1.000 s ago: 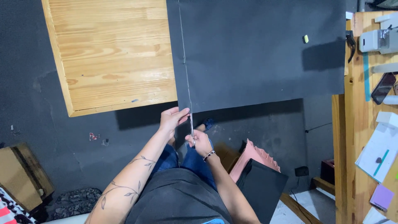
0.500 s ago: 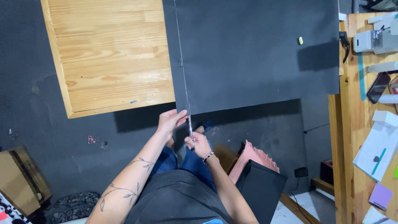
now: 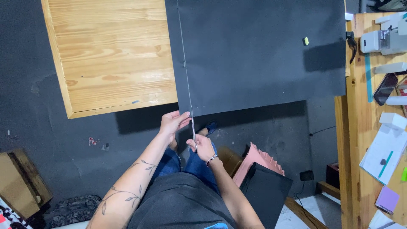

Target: The person measures a large piece of black fabric on a wooden table using a metal ruler and a yellow chalk marker. They then use scissors to cut the fabric along the marked line, separating a strip from the main piece.

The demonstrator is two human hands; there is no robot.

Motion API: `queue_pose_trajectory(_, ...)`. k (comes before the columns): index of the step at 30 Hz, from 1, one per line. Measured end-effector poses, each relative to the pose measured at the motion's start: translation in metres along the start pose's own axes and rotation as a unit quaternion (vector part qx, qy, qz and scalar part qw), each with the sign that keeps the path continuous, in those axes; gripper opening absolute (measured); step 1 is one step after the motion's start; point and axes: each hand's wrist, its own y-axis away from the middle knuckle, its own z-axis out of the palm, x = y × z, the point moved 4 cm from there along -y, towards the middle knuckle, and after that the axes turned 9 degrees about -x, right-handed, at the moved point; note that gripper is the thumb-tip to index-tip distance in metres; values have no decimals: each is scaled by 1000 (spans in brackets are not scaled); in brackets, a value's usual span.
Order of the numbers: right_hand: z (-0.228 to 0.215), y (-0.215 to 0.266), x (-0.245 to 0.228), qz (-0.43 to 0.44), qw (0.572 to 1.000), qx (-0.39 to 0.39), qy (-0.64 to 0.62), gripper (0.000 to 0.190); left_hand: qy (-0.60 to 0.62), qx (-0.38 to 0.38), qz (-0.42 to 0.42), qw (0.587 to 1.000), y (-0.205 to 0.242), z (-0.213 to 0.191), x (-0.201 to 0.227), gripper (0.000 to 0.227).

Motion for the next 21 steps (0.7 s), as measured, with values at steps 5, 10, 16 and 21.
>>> queue_pose_trajectory(5, 0, 8, -17, 28, 999, 29, 22, 51, -3, -2, 4, 1000, 4, 1, 3, 41)
queue_pose_trajectory(10, 5, 13, -22, 29, 999, 28, -5, 47, 9, -8, -1, 1000, 5, -1, 2, 39)
queue_pose_trajectory(16, -4, 5, -28, 30, 1000, 0, 1, 47, 15, -14, -10, 1000, 21, 2, 2, 40)
queue_pose_trajectory(21, -4, 3, -19, 25, 1000, 4, 4, 47, 29, -19, -13, 999, 25, 1, -9, 40)
